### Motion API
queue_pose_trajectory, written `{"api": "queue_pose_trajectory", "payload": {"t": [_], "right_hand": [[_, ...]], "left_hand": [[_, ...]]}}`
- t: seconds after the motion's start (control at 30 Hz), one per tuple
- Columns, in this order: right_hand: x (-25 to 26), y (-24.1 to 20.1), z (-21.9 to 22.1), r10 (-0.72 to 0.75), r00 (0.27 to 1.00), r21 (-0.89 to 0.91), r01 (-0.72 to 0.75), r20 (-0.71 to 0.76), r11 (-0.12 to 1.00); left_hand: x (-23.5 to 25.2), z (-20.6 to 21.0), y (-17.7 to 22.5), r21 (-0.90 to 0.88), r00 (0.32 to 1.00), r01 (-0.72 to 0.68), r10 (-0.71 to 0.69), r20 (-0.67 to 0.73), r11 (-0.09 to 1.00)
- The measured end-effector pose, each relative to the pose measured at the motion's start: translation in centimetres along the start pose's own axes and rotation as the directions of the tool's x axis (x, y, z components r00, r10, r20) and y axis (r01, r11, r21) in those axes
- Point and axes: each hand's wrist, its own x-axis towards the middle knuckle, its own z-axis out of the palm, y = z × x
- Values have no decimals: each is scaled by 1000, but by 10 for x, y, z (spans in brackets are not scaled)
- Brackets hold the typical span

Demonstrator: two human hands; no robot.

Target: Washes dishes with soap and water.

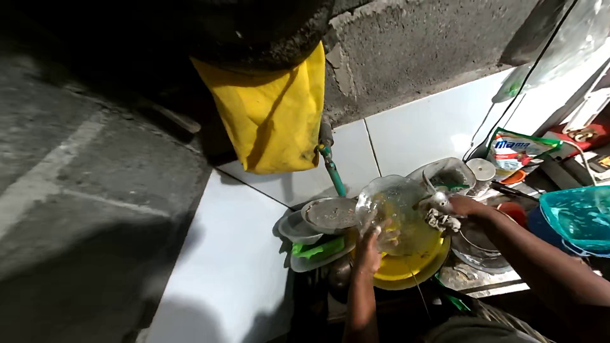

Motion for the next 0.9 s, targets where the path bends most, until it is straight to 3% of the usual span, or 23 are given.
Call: {"api": "queue_pose_trajectory", "payload": {"t": [0.2, 0.3, 0.4, 0.47, 0.53, 0.6, 0.7, 0.77, 0.9], "right_hand": [[7, -17, 10, -24, 987, 219, 59, -160, 974], [1, -43, 8, -45, 968, 378, 138, -245, 916], [8, -68, 16, -184, 934, 429, 308, -308, 849], [29, -73, 38, -276, 896, 302, 386, -348, 872], [51, -60, 76, -335, 904, 79, 367, -266, 927], [46, -54, 111, -258, 964, -231, 238, -63, 944], [25, -56, 117, -79, 992, -478, 116, 97, 870], [31, -52, 97, -4, 996, -569, 51, 84, 821], [68, -30, 108, -199, 980, -491, 183, 18, 852]], "left_hand": [[21, -33, 13, -50, 970, -33, 20, -244, 998], [12, -33, 18, -113, 966, -76, 44, -256, 991], [0, -21, 9, -109, 970, -104, 76, -233, 989], [-3, -9, -4, -101, 964, -140, 112, -240, 985], [-6, 6, -12, -64, 951, -179, 156, -265, 982], [-6, 9, -18, -35, 931, -229, 209, -298, 973], [-16, -9, -19, -45, 902, -261, 227, -366, 964], [-25, -10, -20, -53, 925, -223, 195, -326, 973], [-26, 14, -26, -82, 947, -164, 133, -294, 983]]}}
